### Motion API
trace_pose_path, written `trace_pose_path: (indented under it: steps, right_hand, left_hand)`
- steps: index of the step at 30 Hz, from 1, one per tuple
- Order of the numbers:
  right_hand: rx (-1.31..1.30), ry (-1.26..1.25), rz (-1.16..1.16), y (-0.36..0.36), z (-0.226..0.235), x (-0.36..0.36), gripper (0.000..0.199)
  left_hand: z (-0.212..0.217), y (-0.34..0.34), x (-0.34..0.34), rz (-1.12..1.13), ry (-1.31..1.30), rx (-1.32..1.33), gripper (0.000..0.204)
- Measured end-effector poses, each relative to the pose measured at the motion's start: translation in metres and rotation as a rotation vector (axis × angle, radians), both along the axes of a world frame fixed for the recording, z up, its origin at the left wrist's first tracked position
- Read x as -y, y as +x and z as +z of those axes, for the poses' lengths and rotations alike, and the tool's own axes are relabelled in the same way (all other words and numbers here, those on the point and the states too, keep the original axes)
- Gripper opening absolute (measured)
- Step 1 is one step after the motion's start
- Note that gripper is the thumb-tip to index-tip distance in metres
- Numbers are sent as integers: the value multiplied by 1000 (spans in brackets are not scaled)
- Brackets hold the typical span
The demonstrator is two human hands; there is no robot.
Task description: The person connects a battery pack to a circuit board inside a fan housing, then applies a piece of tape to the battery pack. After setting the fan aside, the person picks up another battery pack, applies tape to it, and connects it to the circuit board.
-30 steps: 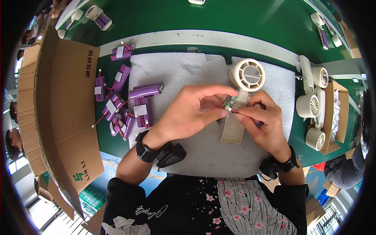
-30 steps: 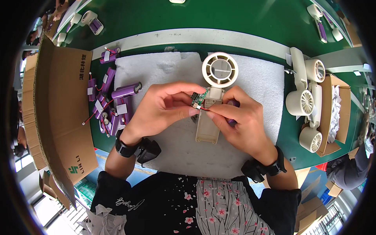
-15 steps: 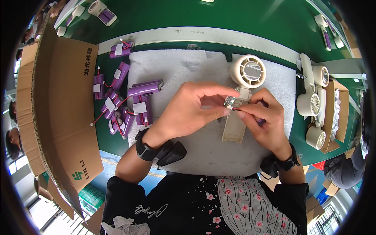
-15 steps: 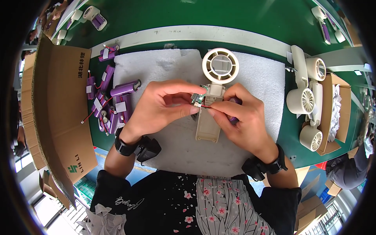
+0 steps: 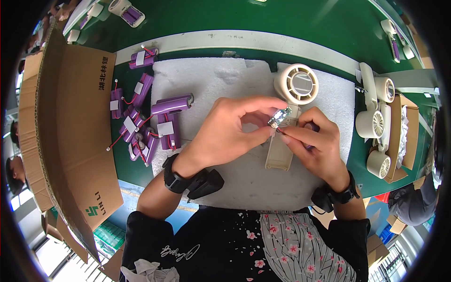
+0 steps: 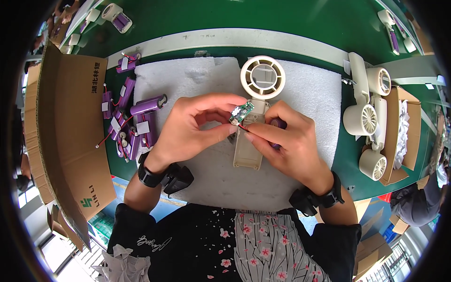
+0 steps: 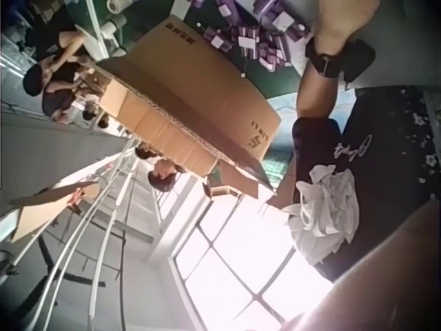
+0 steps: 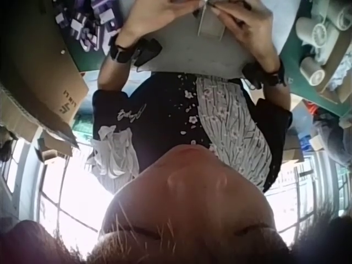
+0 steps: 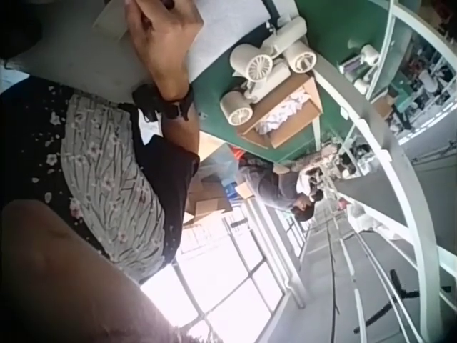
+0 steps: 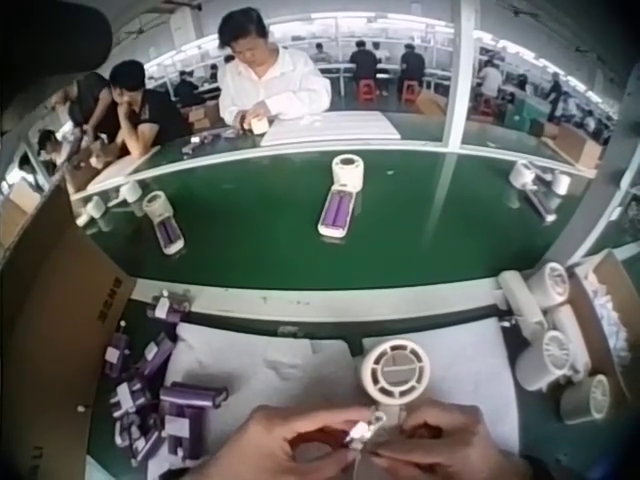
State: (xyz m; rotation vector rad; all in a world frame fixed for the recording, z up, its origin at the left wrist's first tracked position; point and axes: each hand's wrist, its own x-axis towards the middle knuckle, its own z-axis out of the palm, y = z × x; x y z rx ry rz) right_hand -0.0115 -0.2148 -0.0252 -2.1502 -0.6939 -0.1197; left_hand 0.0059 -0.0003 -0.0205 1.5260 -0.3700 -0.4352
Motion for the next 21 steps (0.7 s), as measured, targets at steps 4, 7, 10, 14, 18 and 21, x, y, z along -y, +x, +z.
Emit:
trace_pose_path:
  steps: [4, 7, 10, 14, 18, 21]
  right_hand:
    - [30, -33, 33, 1, 2, 0, 23]
    - [21, -66, 58, 1, 4, 0, 24]
    - [48, -72, 58, 1, 4, -1, 24]
    - [45, -82, 84, 2, 6, 0, 19]
    - [64, -48, 73, 3, -1, 4, 22]
    - [35, 31, -73, -5, -2, -5, 27]
  left_hand:
    - [0, 0, 1, 15, 47, 58, 41]
    - [0, -1, 2, 15, 83, 99, 42]
    - [-2, 0, 2, 38, 76, 197, 44]
    - [0, 0, 2, 6, 155, 272, 46]
    - [-1, 0, 4, 15, 198, 355, 47]
    - [-3, -3, 9, 25, 204, 408, 47]
